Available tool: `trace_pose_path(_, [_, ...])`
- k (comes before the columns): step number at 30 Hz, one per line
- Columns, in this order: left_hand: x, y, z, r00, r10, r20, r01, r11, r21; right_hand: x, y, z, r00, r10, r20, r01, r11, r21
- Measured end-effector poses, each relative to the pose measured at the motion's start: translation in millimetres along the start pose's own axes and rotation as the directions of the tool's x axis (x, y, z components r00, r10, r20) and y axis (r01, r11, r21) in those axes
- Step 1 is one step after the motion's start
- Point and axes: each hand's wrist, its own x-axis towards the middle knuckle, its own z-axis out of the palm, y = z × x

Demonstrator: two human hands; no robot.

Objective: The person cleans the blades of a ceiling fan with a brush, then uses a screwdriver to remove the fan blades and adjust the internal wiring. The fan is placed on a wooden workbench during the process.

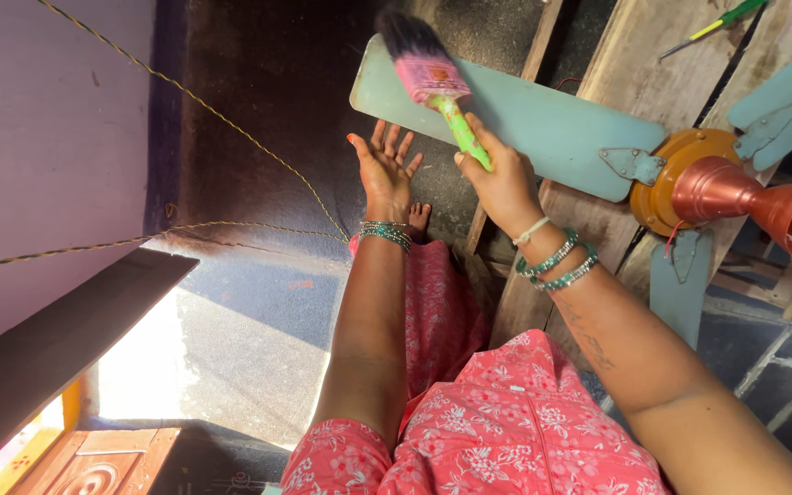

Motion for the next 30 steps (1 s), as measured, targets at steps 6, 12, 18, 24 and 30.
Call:
trace_pose_path(6, [3, -2, -8, 0.985, -0.078, -0.151, 0.053, 0.985, -0.163, -19, -18, -6, 0.939, 0.221, 0.264, -0.115, 0.924, -0.366])
trace_pose_path(12, [2, 0, -10, 1.000, -0.007, 0.004, 0.008, 0.997, -0.078, -7, -19, -6, 0.993, -0.049, 0.107, 0.056, 0.996, -0.063])
trace_pose_path(18, [1, -1, -15, 0.999, -0.025, -0.049, 0.018, 0.989, -0.150, -5, -26, -6, 0.983, -0.068, 0.170, 0.122, 0.937, -0.327])
trace_pose_path(24, [9, -10, -34, 1.000, 0.016, -0.005, -0.017, 0.926, -0.378, -47, -24, -16, 0.974, -0.185, 0.127, 0.218, 0.917, -0.334])
trace_pose_path(30, [0, -16, -28, 1.000, 0.007, 0.015, -0.004, 0.973, -0.231, -39, -13, -21, 0.956, -0.271, 0.108, 0.285, 0.782, -0.554])
